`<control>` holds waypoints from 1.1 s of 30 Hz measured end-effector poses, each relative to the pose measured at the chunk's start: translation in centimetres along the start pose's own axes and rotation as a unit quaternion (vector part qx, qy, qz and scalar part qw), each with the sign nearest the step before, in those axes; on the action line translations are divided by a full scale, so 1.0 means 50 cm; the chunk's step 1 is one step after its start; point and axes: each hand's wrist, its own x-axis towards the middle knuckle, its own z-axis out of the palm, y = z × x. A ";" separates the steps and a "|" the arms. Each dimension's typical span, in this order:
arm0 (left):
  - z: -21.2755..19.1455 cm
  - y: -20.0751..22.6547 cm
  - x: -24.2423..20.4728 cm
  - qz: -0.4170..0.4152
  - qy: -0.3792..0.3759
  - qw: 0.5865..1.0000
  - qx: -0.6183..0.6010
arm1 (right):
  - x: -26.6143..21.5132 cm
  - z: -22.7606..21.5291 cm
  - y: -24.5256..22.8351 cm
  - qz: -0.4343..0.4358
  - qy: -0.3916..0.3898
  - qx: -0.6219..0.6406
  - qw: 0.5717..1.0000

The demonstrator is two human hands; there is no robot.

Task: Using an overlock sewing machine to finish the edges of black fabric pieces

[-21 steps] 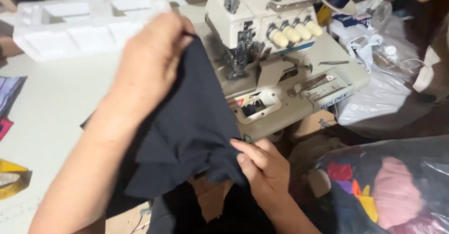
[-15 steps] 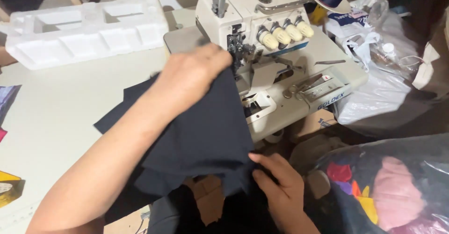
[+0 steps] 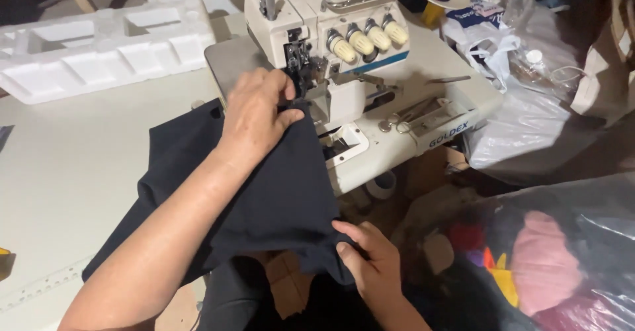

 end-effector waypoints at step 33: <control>0.022 0.065 -0.062 0.120 0.011 0.954 0.274 | 0.056 -0.044 -0.050 0.132 -0.016 0.032 0.991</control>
